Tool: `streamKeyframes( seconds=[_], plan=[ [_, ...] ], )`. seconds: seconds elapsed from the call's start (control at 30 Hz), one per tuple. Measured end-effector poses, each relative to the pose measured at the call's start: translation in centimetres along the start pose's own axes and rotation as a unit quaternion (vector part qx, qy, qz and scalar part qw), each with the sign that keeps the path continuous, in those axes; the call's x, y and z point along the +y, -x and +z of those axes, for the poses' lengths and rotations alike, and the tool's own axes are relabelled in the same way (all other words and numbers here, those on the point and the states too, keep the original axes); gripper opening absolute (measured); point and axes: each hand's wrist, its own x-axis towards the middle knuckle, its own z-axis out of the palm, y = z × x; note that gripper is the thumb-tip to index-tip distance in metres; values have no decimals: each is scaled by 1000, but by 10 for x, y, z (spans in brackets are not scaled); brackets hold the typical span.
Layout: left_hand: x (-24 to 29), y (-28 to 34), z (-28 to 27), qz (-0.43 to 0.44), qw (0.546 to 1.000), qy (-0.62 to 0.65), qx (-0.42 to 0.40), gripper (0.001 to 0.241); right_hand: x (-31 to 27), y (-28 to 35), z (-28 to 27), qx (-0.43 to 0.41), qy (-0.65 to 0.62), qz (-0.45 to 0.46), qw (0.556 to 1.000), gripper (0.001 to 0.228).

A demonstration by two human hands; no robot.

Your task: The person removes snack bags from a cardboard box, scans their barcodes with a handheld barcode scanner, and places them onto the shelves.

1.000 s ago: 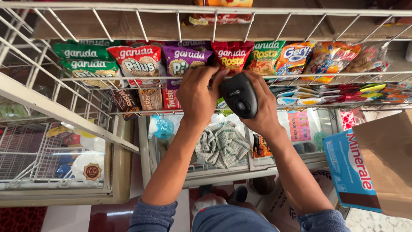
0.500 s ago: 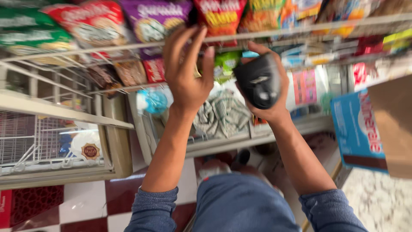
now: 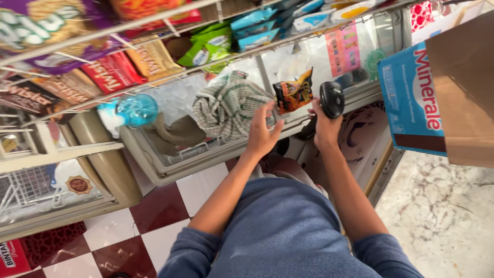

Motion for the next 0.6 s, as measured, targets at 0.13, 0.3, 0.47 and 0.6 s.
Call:
streamKeyframes(
  seconds=[0.13,0.3,0.47,0.6],
  plan=[
    [-37,-22,23,69,996,-24,60,84,29,-9,-17,19,-56,102,993,19],
    [-46,-55,41,-25,997,3,78,93,33,-11,-13,-100,-130,150,975,25],
    [-55,-78,53,-97,990,71,75,68,17,-26,5,-152,-168,207,952,33],
    [-57,-79,48,-139,986,56,73,36,17,-32,3,-185,-172,195,948,36]
  ],
)
